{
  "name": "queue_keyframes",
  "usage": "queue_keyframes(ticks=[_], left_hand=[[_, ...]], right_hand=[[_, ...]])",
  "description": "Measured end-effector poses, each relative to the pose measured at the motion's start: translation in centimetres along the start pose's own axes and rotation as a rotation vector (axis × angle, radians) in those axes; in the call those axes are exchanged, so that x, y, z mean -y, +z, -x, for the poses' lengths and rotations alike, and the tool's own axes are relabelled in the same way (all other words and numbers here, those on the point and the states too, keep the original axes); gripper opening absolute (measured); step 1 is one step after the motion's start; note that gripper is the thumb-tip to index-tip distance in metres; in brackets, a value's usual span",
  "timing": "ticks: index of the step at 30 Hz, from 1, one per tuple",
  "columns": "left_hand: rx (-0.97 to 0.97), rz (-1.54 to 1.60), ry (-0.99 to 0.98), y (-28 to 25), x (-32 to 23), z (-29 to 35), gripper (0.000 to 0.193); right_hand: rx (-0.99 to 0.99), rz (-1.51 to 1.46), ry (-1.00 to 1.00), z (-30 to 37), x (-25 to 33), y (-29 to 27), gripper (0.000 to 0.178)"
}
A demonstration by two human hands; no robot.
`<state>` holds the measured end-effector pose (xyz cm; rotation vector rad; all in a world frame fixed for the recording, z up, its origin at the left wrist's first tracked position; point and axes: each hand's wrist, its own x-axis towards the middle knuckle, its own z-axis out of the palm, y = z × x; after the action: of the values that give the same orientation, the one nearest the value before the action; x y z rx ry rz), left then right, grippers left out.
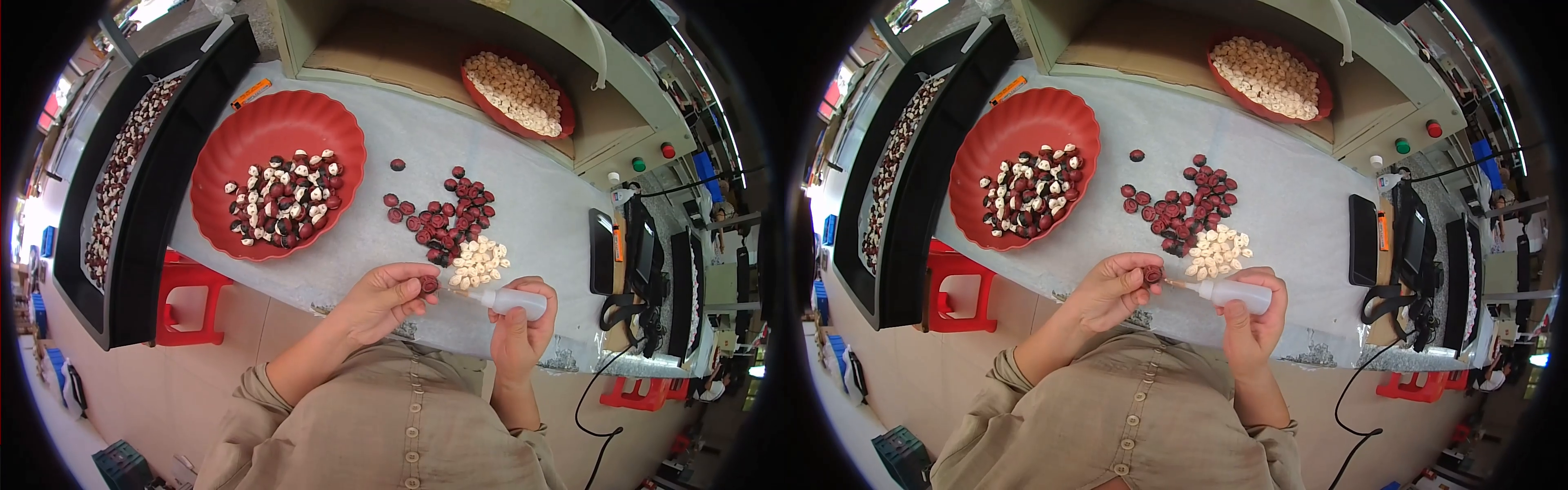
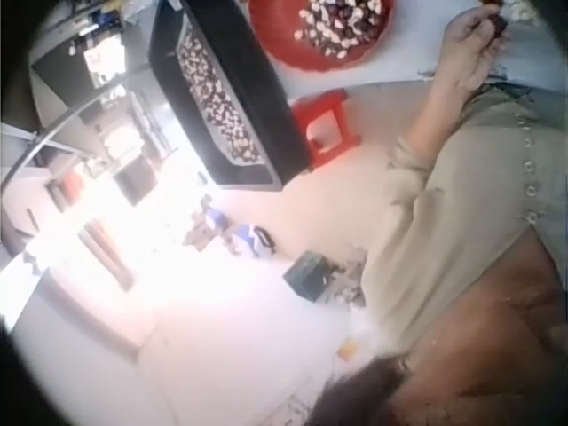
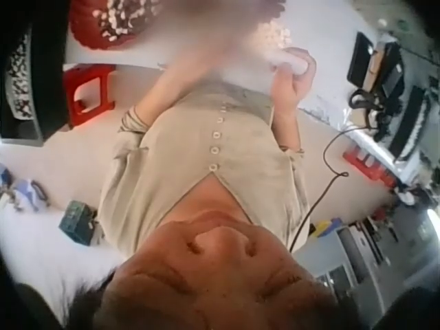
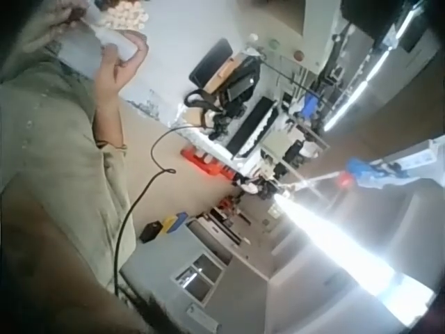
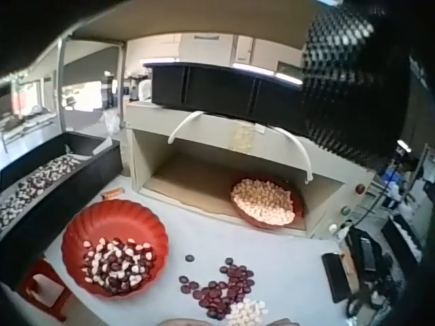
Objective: Assemble small plastic toy ladybugs by gluing the red shell onto the white base.
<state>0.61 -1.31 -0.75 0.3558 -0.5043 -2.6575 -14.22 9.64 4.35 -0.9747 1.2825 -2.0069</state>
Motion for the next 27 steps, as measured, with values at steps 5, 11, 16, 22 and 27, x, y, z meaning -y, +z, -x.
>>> queue_keyframes(ticks=[5, 11, 16, 22, 27], left_hand=[[0.004, 0.014, 0.001, -0.17, -0.03, 0.11, 0.028], [-0.001, 0.024, -0.013, 0.11, -0.11, 0.13, 0.029], [-0.002, 0.002, -0.017, -0.02, -0.01, 0.17, 0.03], [0.007, -0.021, -0.02, -0.17, 0.06, 0.19, 0.031], [0.004, -0.017, -0.039, -0.19, -0.01, 0.22, 0.032]], right_hand=[[0.14, 0.383, -0.139, 0.74, 0.12, -0.12, 0.027], [0.198, 0.476, -0.273, 0.38, 0.09, 0.02, 0.027], [0.221, 0.474, -0.279, 0.38, 0.1, 0.27, 0.027], [0.232, 0.472, -0.283, 0.41, -0.09, 0.17, 0.027], [0.245, 0.499, -0.28, 0.42, 0.1, 0.14, 0.026]])
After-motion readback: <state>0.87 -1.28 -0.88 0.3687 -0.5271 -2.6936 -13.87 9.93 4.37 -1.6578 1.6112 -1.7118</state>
